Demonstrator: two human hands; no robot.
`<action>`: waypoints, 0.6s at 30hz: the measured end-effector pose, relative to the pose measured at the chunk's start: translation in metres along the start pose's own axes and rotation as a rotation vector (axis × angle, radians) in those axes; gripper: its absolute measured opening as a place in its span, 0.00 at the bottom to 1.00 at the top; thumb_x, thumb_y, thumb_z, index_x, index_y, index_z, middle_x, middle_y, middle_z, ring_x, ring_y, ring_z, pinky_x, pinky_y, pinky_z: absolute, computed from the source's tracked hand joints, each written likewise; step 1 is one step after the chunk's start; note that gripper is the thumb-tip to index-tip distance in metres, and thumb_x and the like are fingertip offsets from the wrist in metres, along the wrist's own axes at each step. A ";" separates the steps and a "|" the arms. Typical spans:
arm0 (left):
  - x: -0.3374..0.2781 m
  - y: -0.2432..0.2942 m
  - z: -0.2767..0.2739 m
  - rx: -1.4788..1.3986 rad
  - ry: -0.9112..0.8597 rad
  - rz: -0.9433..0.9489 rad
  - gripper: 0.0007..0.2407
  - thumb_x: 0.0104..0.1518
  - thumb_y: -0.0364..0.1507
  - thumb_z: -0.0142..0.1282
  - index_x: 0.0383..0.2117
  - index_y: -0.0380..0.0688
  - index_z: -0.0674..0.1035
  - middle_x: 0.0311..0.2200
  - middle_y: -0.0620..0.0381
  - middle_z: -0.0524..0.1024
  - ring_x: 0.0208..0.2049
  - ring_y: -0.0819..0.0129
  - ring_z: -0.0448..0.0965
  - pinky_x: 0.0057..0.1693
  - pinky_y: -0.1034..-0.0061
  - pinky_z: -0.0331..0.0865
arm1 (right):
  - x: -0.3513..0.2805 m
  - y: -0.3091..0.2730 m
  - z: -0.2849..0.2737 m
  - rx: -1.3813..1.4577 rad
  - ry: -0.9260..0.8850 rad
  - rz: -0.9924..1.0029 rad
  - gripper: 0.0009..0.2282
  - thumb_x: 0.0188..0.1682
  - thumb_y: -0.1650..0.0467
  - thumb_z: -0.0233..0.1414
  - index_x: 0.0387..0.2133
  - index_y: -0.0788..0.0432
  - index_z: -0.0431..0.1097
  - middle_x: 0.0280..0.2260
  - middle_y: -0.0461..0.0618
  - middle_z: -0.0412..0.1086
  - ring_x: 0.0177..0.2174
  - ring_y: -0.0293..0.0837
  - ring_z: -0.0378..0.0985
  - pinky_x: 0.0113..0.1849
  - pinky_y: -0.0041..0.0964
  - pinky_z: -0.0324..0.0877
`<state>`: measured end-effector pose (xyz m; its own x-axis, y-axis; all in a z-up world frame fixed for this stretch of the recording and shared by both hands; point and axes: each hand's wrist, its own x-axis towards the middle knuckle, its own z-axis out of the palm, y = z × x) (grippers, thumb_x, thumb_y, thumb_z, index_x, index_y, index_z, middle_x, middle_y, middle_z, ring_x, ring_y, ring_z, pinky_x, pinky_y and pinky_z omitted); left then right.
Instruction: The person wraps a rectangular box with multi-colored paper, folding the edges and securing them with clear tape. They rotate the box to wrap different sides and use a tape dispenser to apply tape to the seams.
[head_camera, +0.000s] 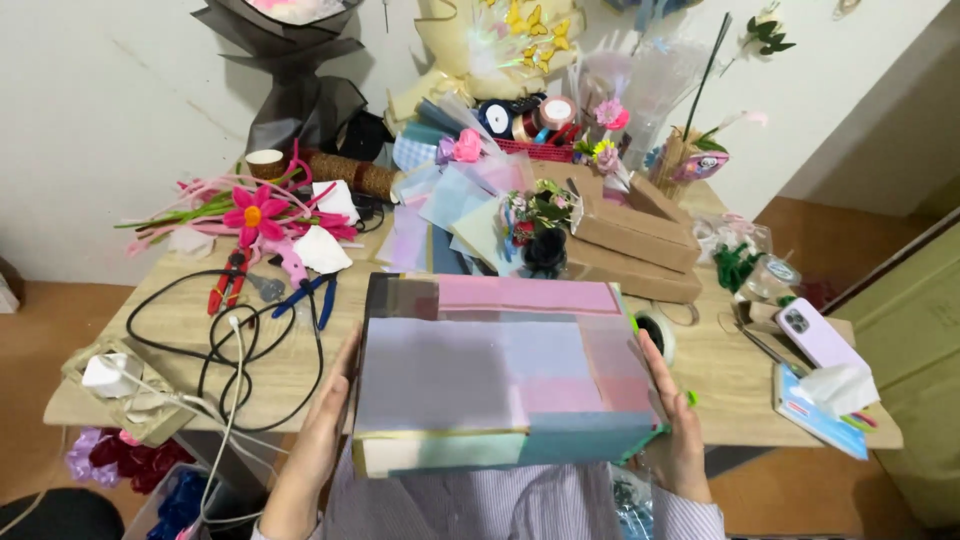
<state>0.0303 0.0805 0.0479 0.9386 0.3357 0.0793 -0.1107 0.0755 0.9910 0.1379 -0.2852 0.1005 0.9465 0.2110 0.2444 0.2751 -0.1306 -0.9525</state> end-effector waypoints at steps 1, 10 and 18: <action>0.015 -0.002 -0.002 -0.001 0.007 -0.010 0.41 0.47 0.60 0.36 0.70 0.56 0.55 0.74 0.62 0.49 0.75 0.67 0.43 0.73 0.60 0.36 | 0.012 0.010 0.000 -0.001 -0.008 0.009 0.41 0.41 0.40 0.31 0.67 0.42 0.53 0.70 0.43 0.53 0.71 0.46 0.48 0.63 0.58 0.39; 0.107 -0.031 -0.013 -0.110 0.007 0.282 0.33 0.62 0.48 0.36 0.71 0.44 0.48 0.74 0.52 0.41 0.74 0.64 0.38 0.74 0.67 0.34 | 0.074 0.060 0.002 0.509 -0.077 0.030 0.36 0.49 0.54 0.40 0.69 0.60 0.44 0.72 0.51 0.42 0.70 0.45 0.44 0.65 0.44 0.43; 0.133 -0.117 -0.044 -0.022 -0.052 0.330 0.36 0.62 0.48 0.39 0.73 0.47 0.42 0.75 0.50 0.33 0.74 0.60 0.31 0.75 0.64 0.28 | 0.077 0.066 0.015 0.513 -0.185 -0.075 0.32 0.53 0.68 0.35 0.71 0.60 0.33 0.73 0.54 0.29 0.70 0.48 0.30 0.66 0.49 0.27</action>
